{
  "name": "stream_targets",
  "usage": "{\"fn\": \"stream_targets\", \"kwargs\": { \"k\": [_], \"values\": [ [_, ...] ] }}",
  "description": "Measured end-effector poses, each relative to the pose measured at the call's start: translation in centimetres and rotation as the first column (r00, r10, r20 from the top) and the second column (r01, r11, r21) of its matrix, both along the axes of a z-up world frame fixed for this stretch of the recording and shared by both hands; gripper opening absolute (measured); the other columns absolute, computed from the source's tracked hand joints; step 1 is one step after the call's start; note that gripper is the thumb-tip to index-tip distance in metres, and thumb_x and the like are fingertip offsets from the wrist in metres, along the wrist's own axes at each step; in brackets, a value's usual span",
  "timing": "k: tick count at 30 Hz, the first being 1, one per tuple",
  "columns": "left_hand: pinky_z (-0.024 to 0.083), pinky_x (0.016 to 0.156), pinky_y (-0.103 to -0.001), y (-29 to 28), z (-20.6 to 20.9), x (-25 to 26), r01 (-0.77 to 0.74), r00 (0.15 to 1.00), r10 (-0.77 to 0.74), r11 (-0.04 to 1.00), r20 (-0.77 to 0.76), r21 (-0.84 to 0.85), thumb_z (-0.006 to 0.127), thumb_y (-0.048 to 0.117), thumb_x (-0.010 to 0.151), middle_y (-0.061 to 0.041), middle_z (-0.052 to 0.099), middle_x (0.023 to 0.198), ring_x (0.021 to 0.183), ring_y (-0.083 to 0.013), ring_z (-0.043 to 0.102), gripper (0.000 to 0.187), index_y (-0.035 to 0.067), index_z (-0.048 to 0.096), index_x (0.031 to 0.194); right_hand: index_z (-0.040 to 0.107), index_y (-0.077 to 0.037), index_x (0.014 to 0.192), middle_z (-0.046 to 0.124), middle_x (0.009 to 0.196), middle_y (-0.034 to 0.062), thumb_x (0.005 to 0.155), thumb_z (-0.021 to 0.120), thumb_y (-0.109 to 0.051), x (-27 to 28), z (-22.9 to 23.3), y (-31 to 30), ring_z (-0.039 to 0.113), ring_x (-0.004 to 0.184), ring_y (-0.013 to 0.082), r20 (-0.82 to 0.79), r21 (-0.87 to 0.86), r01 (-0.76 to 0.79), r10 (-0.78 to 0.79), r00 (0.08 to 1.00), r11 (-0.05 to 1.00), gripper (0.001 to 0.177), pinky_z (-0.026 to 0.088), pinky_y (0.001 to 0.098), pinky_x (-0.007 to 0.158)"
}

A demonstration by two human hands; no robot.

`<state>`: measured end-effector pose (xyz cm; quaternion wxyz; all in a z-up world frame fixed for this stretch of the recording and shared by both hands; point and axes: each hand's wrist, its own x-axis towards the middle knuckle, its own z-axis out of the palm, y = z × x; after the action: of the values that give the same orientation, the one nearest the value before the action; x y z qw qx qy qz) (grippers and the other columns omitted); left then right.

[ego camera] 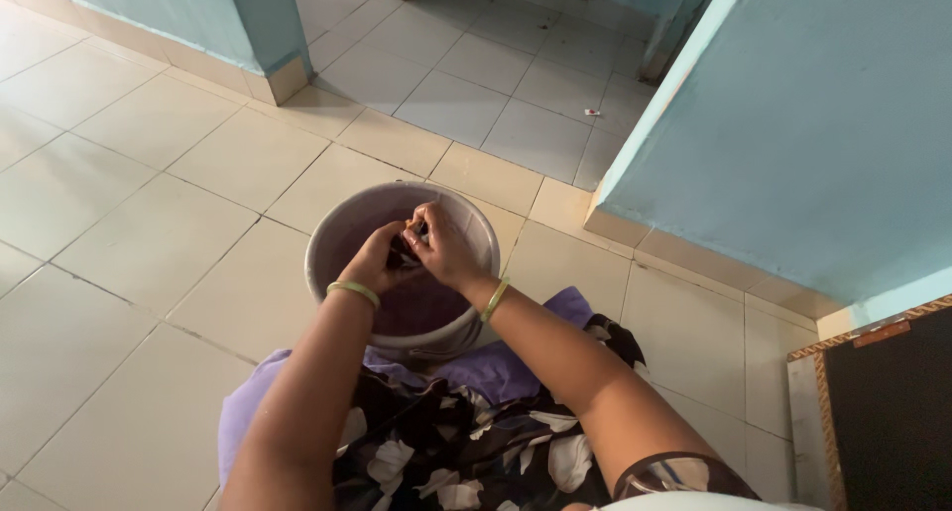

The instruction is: The person cleans a small rug by hand, dipping it into a bucket of water, scrubbing it on the floor, and rinsing it.

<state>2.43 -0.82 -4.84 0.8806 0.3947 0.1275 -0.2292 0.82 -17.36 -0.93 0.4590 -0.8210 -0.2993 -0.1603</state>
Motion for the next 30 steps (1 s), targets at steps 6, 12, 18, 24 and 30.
{"fn": "stream_targets", "kwargs": {
  "k": [6, 12, 18, 24, 30],
  "values": [
    [0.057, 0.078, -0.044, -1.3, 3.6, -2.5, -0.778, 0.627, -0.137, -0.059, 0.767, 0.625, 0.077, 0.029, 0.085, -0.018, 0.068, 0.109, 0.095, -0.0368, 0.067, 0.034, 0.003, 0.074, 0.107, 0.07, -0.004, 0.111, 0.071, 0.126, 0.0071, 0.102, 0.06, -0.065, 5.3, -4.4, -2.1, 0.061, 0.121, 0.021, -0.638, 0.251, 0.134, 0.059, 0.768, 0.959, 0.062, 0.035, 0.0336, 0.101],
    [0.057, 0.085, -0.042, -3.4, 8.2, -5.8, -0.876, 0.319, -0.691, 0.046, 0.648, 0.481, 0.073, 0.033, 0.089, -0.012, 0.067, 0.109, 0.105, -0.0332, 0.066, 0.031, 0.009, 0.073, 0.108, 0.065, -0.019, 0.114, 0.062, 0.091, 0.0064, 0.083, 0.065, -0.072, 3.0, -0.1, -2.6, 0.062, 0.081, 0.02, -0.919, 0.345, 0.31, 0.251, 0.305, 0.886, 0.062, 0.059, 0.0389, 0.066],
    [0.056, 0.093, -0.042, -4.6, 6.2, -5.5, -0.893, 0.273, -0.689, 0.078, 0.672, 0.443, 0.068, 0.028, 0.09, -0.014, 0.067, 0.113, 0.11, -0.0326, 0.066, 0.029, 0.005, 0.071, 0.108, 0.074, -0.019, 0.106, 0.073, 0.086, -0.0014, 0.091, 0.061, -0.053, 2.3, -2.2, -3.4, 0.069, 0.079, 0.0131, -0.817, 0.506, 0.302, 0.337, 0.468, 0.808, 0.04, 0.058, 0.0298, 0.067],
    [0.054, 0.073, -0.039, -4.8, 1.2, -2.3, -0.63, 0.741, 0.192, 0.528, 0.643, 0.569, 0.052, 0.031, 0.105, -0.017, 0.073, 0.089, 0.078, -0.0212, 0.067, 0.036, -0.002, 0.067, 0.108, 0.076, -0.005, 0.089, 0.072, 0.073, 0.0123, 0.095, 0.059, -0.039, 4.2, -3.7, -1.8, 0.073, 0.071, 0.0297, -0.232, -0.131, 0.296, -0.32, 0.919, 0.946, 0.038, 0.057, 0.0406, 0.068],
    [0.042, 0.059, -0.035, -4.0, -7.2, 3.1, -0.484, 0.844, 0.379, 0.843, 0.379, 0.236, 0.05, 0.032, 0.114, -0.005, 0.058, 0.075, 0.064, -0.016, 0.05, 0.041, 0.002, 0.063, 0.09, 0.074, -0.007, 0.085, 0.073, 0.081, 0.0145, 0.092, 0.064, -0.035, -0.3, 1.1, 0.0, 0.072, 0.074, 0.0348, 0.041, -0.321, 0.33, -0.335, 0.941, 0.888, 0.031, 0.058, 0.0447, 0.069]
  ]
}}
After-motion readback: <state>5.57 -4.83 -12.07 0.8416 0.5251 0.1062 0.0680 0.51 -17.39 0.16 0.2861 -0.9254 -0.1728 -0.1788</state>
